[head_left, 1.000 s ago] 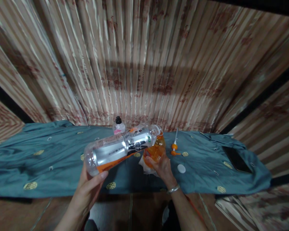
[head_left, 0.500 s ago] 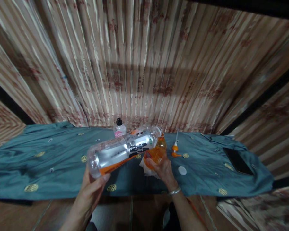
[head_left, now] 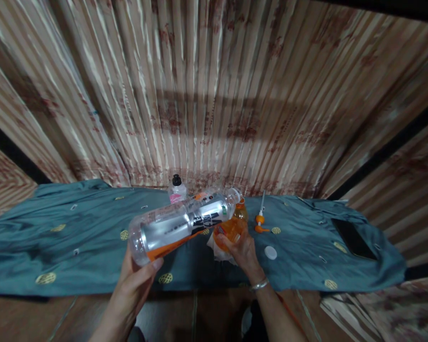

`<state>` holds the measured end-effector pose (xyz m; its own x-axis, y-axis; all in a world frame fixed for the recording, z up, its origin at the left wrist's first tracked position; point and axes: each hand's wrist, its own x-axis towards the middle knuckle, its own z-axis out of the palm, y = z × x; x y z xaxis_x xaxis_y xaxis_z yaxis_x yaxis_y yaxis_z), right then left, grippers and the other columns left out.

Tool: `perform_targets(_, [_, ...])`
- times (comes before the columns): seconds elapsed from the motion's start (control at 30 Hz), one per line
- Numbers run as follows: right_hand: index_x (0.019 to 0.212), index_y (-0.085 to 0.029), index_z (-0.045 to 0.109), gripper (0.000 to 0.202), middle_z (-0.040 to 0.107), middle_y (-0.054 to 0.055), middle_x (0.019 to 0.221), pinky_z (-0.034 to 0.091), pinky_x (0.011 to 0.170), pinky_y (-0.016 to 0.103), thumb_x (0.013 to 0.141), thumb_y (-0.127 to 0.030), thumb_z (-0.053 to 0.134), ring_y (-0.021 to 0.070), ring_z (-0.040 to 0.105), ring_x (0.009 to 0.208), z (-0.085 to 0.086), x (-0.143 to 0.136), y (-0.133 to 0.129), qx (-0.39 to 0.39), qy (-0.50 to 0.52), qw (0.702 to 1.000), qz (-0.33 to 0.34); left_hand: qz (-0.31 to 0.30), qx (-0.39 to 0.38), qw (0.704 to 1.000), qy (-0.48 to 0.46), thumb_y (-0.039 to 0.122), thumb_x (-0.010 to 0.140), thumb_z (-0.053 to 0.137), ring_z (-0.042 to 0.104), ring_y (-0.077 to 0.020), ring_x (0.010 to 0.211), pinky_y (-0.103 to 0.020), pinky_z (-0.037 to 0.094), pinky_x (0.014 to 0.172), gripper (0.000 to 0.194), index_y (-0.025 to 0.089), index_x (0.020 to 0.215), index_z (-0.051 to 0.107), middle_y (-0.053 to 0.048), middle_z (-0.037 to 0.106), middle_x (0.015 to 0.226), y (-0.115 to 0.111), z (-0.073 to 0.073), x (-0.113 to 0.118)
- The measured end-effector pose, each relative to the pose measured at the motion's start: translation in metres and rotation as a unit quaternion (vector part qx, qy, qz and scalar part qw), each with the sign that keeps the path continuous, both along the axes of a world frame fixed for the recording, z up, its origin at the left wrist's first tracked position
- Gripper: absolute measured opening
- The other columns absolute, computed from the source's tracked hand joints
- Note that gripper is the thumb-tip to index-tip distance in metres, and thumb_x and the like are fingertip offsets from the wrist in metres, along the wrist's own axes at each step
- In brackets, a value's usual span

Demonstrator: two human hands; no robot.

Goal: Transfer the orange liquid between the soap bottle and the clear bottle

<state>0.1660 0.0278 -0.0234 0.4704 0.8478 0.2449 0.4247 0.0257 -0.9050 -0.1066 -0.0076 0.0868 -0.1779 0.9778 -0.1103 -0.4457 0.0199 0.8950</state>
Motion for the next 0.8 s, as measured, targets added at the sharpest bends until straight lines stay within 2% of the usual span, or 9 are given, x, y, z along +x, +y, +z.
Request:
perform_targets(0.23, [0.128,-0.031,0.072,0.055,0.094,0.015,0.119,0.075,0.106,0.072,0.079,-0.050,0.091,0.0468,0.092,0.113,0.0058,-0.0004,-0.0020,0.009,0.008,1.000,0.007,-0.003,-0.006,1.000,-0.008,0.043,0.055,0.118,0.075,-0.0496,0.155,-0.064,0.044,0.146,0.113,0.028,0.160,0.080,-0.011,0.094,0.138,0.0004,-0.0011,0.0002])
perform_targets(0.4, [0.130,-0.031,0.073,0.055,0.093,0.015,0.121,0.074,0.109,0.071,0.081,-0.052,0.091,0.0454,0.091,0.115,0.0094,0.0004,-0.0045,0.006,0.017,1.000,0.017,-0.002,-0.010,1.000,0.001,0.044,0.055,0.119,0.076,-0.0478,0.154,-0.062,0.044,0.146,0.112,0.030,0.159,0.081,-0.009,0.095,0.127,-0.0008,0.0007,0.0000])
perform_targets(0.63, [0.125,-0.033,0.076,0.050,0.093,0.014,0.119,0.076,0.105,0.068,0.083,-0.055,0.088,0.0448,0.091,0.113,0.0092,0.0005,-0.0059,0.001,0.004,1.000,0.012,-0.007,-0.016,1.000,-0.006,0.044,0.054,0.119,0.075,-0.0490,0.155,-0.064,0.043,0.146,0.113,0.029,0.159,0.081,-0.009,0.095,0.129,-0.0003,-0.0012,-0.0011])
perform_targets(0.8, [0.128,-0.030,0.076,0.056,0.092,0.015,0.117,0.076,0.101,0.066,0.081,-0.058,0.089,0.0454,0.090,0.112,0.0081,0.0011,-0.0057,-0.007,0.003,1.000,0.001,0.002,-0.016,1.000,0.001,0.045,0.053,0.119,0.077,-0.0487,0.153,-0.063,0.046,0.145,0.112,0.029,0.157,0.082,-0.010,0.094,0.135,-0.0014,0.0022,0.0012])
